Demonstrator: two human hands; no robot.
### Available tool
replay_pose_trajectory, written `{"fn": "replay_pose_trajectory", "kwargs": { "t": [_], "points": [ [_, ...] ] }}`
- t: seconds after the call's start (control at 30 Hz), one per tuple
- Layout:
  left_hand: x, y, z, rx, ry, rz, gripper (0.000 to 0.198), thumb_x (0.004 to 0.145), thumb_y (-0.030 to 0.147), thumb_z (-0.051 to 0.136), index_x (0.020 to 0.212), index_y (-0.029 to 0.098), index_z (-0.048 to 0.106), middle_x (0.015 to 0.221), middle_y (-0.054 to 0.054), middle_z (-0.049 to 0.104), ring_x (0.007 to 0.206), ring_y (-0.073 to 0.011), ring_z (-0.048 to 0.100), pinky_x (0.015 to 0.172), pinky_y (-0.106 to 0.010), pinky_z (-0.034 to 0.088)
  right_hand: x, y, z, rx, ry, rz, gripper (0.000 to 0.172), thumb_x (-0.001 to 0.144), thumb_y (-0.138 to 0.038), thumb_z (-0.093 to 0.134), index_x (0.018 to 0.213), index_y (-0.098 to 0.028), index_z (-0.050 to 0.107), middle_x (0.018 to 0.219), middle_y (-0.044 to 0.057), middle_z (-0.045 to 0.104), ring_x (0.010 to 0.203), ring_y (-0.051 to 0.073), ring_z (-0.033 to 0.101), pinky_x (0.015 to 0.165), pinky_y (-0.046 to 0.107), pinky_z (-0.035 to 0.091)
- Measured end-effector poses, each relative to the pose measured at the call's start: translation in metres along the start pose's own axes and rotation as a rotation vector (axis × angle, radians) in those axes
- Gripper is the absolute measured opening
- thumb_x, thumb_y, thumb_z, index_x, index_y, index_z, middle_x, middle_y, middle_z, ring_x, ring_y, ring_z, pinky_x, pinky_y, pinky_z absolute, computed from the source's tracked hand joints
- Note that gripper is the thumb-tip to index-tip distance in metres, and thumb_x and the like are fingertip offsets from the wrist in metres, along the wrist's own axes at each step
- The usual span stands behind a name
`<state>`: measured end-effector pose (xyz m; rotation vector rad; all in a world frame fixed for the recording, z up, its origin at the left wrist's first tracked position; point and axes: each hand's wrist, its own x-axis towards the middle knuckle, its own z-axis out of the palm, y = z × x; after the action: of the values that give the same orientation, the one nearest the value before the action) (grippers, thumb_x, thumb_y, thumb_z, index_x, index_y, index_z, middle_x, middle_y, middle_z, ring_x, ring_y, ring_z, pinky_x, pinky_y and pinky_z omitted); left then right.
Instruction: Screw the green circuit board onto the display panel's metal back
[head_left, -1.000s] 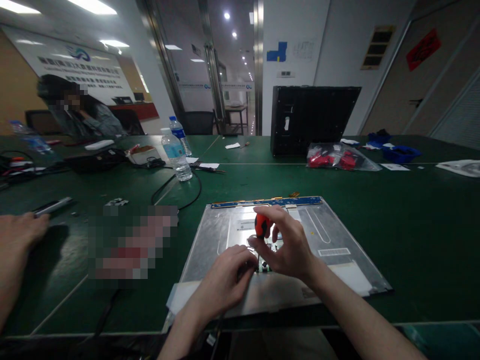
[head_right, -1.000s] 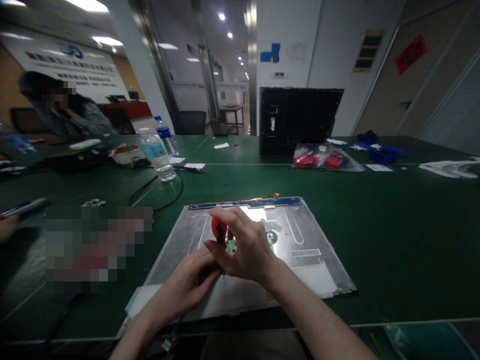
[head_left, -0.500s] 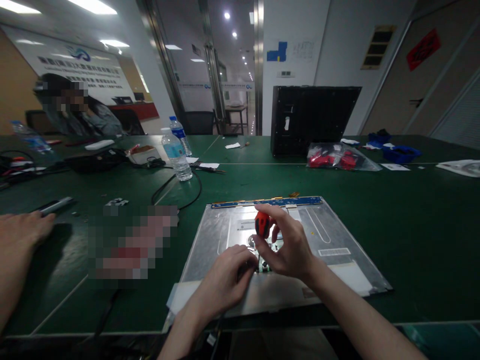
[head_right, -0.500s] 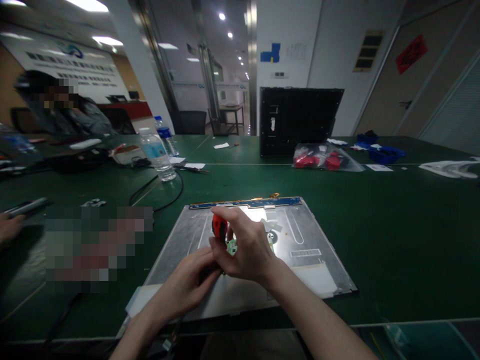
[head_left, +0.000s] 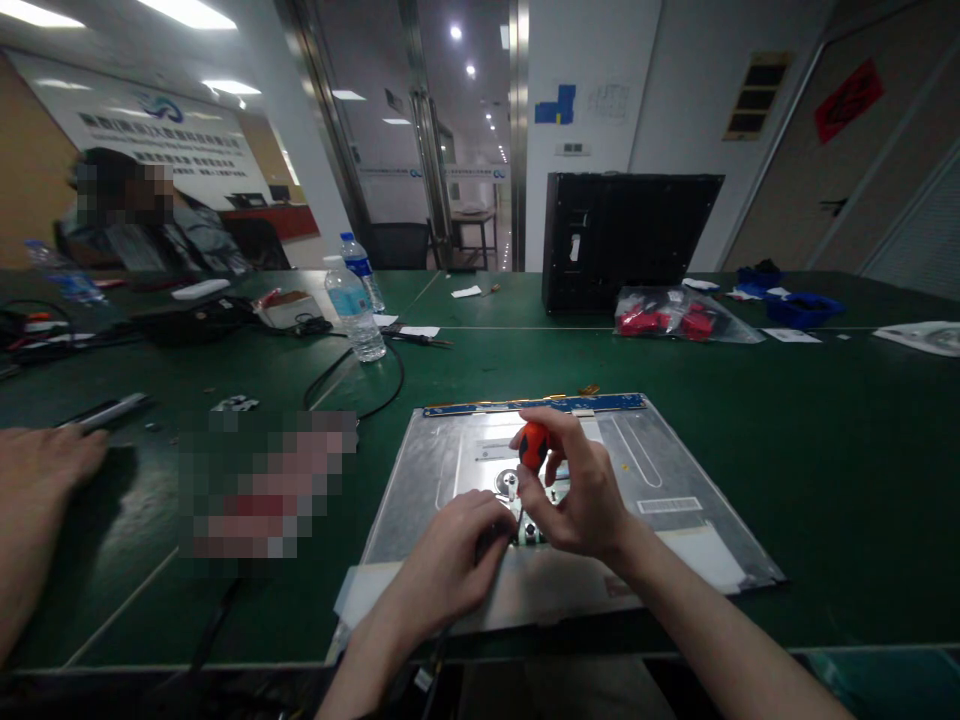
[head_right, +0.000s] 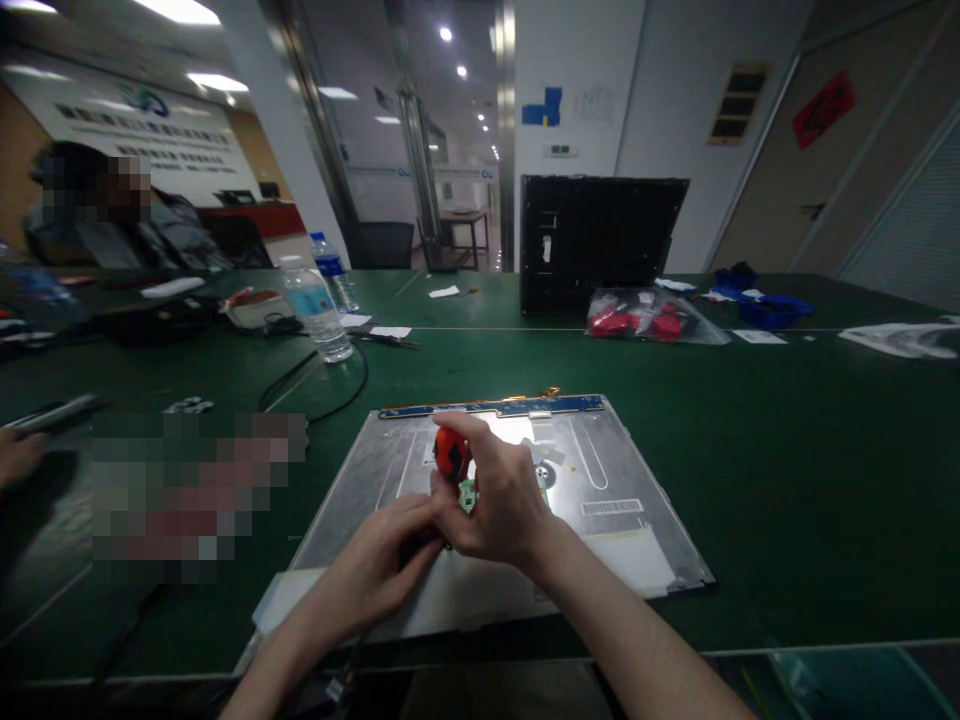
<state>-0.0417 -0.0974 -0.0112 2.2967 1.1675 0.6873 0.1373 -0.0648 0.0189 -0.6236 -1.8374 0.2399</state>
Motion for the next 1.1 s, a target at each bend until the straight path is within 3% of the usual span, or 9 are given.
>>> {"fn": "replay_pose_trajectory", "kwargs": {
  "t": [0.23,0.43,0.6,0.7,0.83,0.97,1.1],
  "points": [
    [0.0004,0.0005,0.0012,-0.001,0.008,-0.005,0.017,0.085,0.009,0.046,0.083,0.019,0.06,0.084,-0.004,0.063,0.082,-0.0201,0.056,0.073,-0.031,0.043,0.0061,-0.0015,-0.0006,-0.027,0.034,0.052,0.037,0.087,-0.025,0.063,0.122,-0.023,0.054,0.085,0.0,0.059,0.061,0.01,0.053,0.05,0.022,0.047],
    [0.0007,0.0013,-0.0004,-0.005,-0.01,-0.01,0.017,0.086,0.011,0.047,0.086,0.019,0.062,0.086,-0.005,0.064,0.083,-0.0204,0.057,0.074,-0.031,0.043,0.0015,-0.0028,-0.0005,0.034,0.009,0.093,0.044,0.081,-0.016,0.055,0.124,-0.021,0.047,0.083,0.0,0.065,0.054,0.01,0.053,0.051,0.023,0.048],
    [-0.0001,0.002,-0.0013,-0.004,0.002,-0.014,0.016,0.085,0.011,0.048,0.087,0.019,0.062,0.086,-0.004,0.065,0.084,-0.0204,0.058,0.074,-0.031,0.044,0.0032,-0.0013,-0.002,-0.012,0.0,0.009,0.04,0.084,-0.025,0.064,0.121,-0.021,0.052,0.085,0.001,0.063,0.064,0.012,0.056,0.054,0.023,0.048],
    [-0.0004,0.0027,-0.0014,0.001,0.007,-0.021,0.014,0.085,0.012,0.049,0.085,0.019,0.062,0.085,-0.004,0.065,0.082,-0.0203,0.058,0.073,-0.03,0.045,0.0047,-0.0004,-0.0022,-0.044,-0.005,-0.008,0.043,0.088,-0.027,0.063,0.129,-0.022,0.053,0.082,0.001,0.062,0.065,0.012,0.055,0.055,0.024,0.048],
    [-0.0006,0.0024,-0.0012,0.001,0.012,-0.005,0.014,0.085,0.014,0.05,0.089,0.019,0.063,0.085,-0.005,0.065,0.083,-0.0208,0.059,0.075,-0.032,0.047,0.0026,0.0001,-0.0004,-0.02,0.003,0.015,0.055,0.086,-0.022,0.061,0.139,-0.022,0.043,0.08,-0.001,0.063,0.06,0.012,0.054,0.053,0.025,0.049],
    [-0.0009,0.001,-0.0006,0.009,0.005,-0.009,0.015,0.085,0.014,0.051,0.09,0.019,0.064,0.087,-0.005,0.065,0.084,-0.0209,0.059,0.075,-0.032,0.047,0.0005,-0.0005,-0.0004,0.048,0.005,0.043,0.048,0.083,-0.017,0.057,0.129,-0.022,0.044,0.083,0.0,0.063,0.059,0.011,0.055,0.052,0.024,0.049],
    [-0.0005,0.0014,-0.0006,0.006,0.0,-0.022,0.015,0.084,0.012,0.05,0.088,0.019,0.062,0.087,-0.005,0.066,0.084,-0.0212,0.058,0.074,-0.032,0.045,0.0032,-0.001,-0.0024,0.022,0.025,-0.024,0.041,0.083,-0.024,0.066,0.122,-0.022,0.051,0.089,0.001,0.061,0.066,0.012,0.055,0.054,0.024,0.049]
  ]
}}
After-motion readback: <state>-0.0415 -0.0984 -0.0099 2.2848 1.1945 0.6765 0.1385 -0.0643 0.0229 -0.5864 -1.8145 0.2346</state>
